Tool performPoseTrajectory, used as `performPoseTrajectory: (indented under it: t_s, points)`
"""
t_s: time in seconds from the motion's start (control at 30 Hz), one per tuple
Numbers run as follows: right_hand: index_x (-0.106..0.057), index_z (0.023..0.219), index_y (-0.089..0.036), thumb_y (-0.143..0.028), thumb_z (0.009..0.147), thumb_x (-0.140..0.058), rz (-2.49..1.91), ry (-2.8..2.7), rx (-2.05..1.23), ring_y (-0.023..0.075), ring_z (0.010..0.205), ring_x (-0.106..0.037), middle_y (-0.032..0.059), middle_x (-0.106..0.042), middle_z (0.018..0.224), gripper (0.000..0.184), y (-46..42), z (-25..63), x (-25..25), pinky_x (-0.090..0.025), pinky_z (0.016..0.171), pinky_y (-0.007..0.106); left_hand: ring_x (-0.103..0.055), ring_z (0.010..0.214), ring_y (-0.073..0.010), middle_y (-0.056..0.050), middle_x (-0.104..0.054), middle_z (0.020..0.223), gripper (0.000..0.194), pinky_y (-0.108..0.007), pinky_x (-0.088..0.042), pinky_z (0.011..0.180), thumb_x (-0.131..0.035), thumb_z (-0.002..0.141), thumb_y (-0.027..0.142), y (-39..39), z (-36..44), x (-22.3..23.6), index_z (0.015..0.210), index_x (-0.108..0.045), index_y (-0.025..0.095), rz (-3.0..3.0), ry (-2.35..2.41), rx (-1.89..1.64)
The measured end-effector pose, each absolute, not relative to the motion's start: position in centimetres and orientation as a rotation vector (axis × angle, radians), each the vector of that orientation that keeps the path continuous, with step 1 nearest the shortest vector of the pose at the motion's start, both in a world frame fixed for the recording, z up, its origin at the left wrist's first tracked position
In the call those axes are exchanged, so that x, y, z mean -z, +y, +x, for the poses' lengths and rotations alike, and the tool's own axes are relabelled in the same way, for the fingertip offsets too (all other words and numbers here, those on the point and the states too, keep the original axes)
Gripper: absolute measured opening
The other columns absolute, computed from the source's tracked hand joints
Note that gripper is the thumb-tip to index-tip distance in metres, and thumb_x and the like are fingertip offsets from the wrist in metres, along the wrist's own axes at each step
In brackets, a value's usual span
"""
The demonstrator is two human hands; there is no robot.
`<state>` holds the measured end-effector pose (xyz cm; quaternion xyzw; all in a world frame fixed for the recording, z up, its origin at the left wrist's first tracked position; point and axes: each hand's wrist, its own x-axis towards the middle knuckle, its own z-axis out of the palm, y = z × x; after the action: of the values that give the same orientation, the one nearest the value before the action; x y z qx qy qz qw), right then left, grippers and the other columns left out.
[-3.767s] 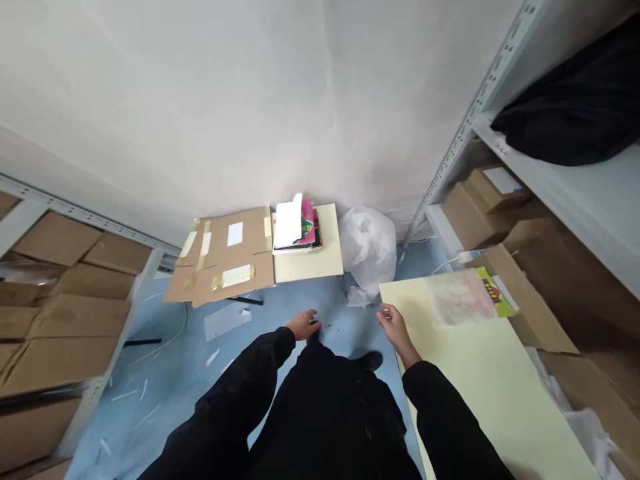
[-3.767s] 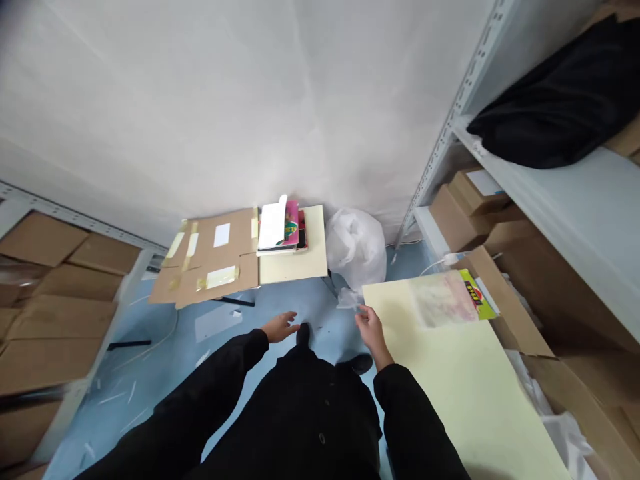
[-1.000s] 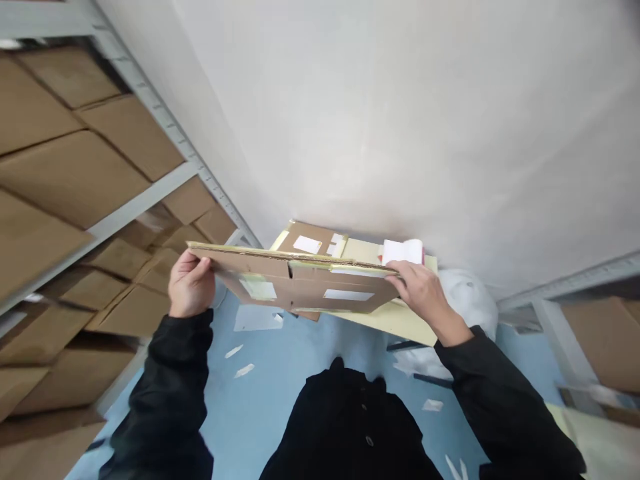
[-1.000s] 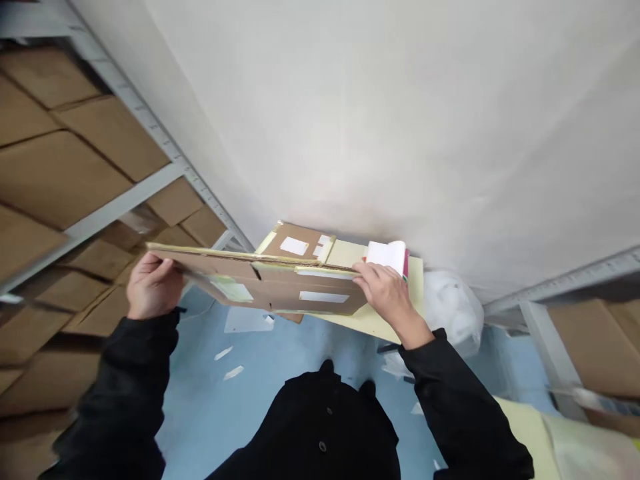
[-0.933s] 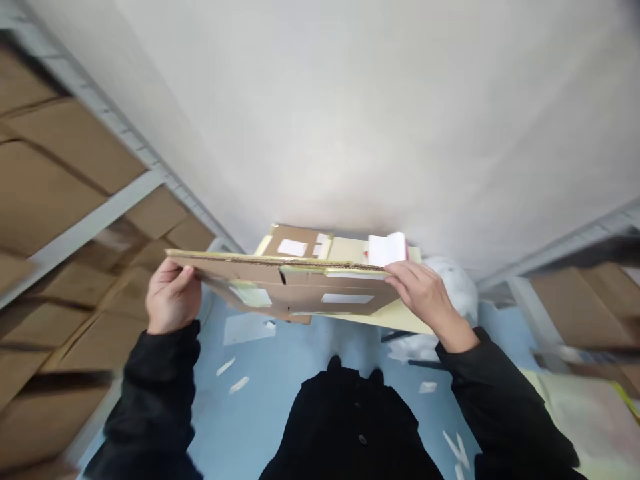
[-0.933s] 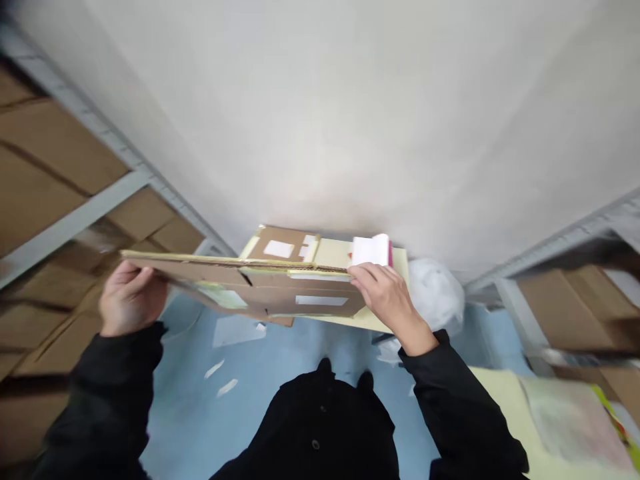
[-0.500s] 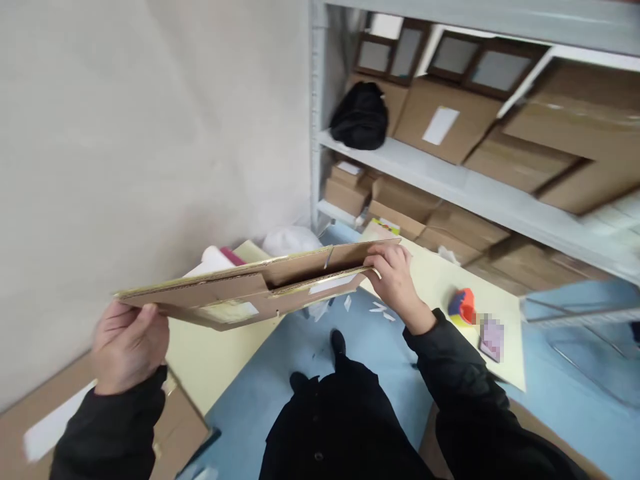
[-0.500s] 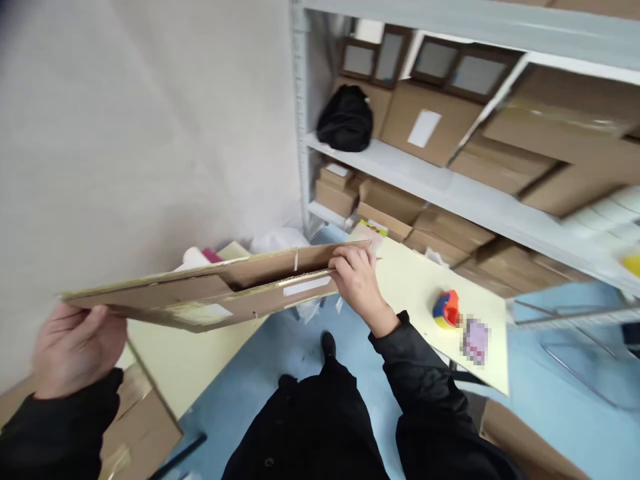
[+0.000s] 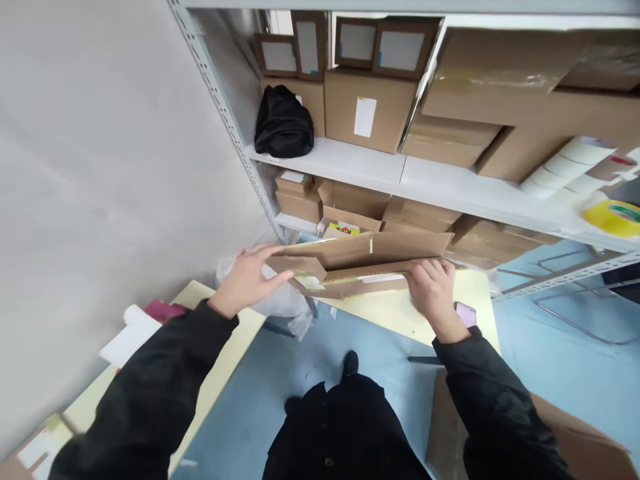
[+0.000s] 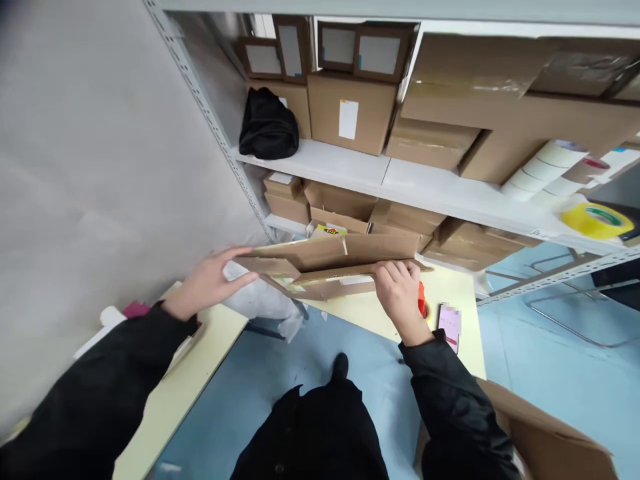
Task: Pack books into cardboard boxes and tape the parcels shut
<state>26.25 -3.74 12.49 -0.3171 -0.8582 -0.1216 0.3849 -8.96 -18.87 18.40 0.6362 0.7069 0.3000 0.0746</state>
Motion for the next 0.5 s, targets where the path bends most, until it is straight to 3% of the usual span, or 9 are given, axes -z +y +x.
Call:
performPoseTrajectory:
  t_s: [0.13,0.23,0.33,0.43,0.5]
  points:
    - [-0.063,0.088,-0.023,-0.013,0.089,-0.050,-0.805,-2.200,0.201,0.0195,0.082,-0.057,0.0037,-0.068,0.086,0.016,-1.0,27.6,-12.1,-0.033,0.084,0.040,-0.057,0.112,-0.0323,-0.011,-0.064,0.120,0.049,-0.052,-0.026,0.107,-0.061,0.078,0.049,-11.2,-4.3,-20.4,0.118,-0.062,0.021,2.103,2.152,-0.439]
    - [-0.062,0.085,-0.023,-0.012,0.089,-0.051,-0.779,-2.216,0.164,0.0174,0.079,-0.057,0.0025,-0.068,0.085,0.016,0.2,28.6,-11.9,-0.033,0.086,0.039,-0.050,0.120,-0.0360,-0.015,-0.058,0.127,0.057,-0.053,-0.025,0.106,-0.066,0.075,0.046,-6.7,-3.1,-20.5,0.123,-0.059,0.018,2.138,2.297,-0.337]
    - [-0.060,0.085,-0.024,-0.009,0.088,-0.048,-0.754,-2.247,0.127,0.0154,0.079,-0.057,0.0009,-0.068,0.086,0.019,1.1,29.9,-11.5,-0.033,0.091,0.039,-0.052,0.117,-0.0357,-0.013,-0.060,0.125,0.066,-0.046,-0.033,0.101,-0.068,0.071,0.049,-3.1,-3.2,-20.0,0.128,-0.055,0.019,2.106,2.269,-0.240]
    - [-0.059,0.084,-0.025,-0.006,0.088,-0.045,-0.686,-2.252,0.085,0.0140,0.080,-0.057,-0.0007,-0.067,0.084,0.023,2.0,31.1,-10.9,-0.032,0.098,0.041,-0.061,0.103,-0.0297,-0.009,-0.068,0.111,0.060,-0.035,-0.042,0.090,-0.067,0.070,0.052,-0.1,-2.8,-18.8,0.121,-0.060,0.021,2.024,1.984,0.065]
    - [-0.058,0.082,-0.024,-0.007,0.088,-0.046,-0.650,-2.219,0.051,0.0139,0.080,-0.058,-0.0010,-0.066,0.081,0.022,2.5,31.7,-10.5,-0.032,0.100,0.043,-0.061,0.106,-0.0297,-0.011,-0.067,0.114,0.062,-0.034,-0.043,0.089,-0.066,0.071,0.051,1.5,-2.2,-18.1,0.123,-0.059,0.018,2.054,1.935,0.205]
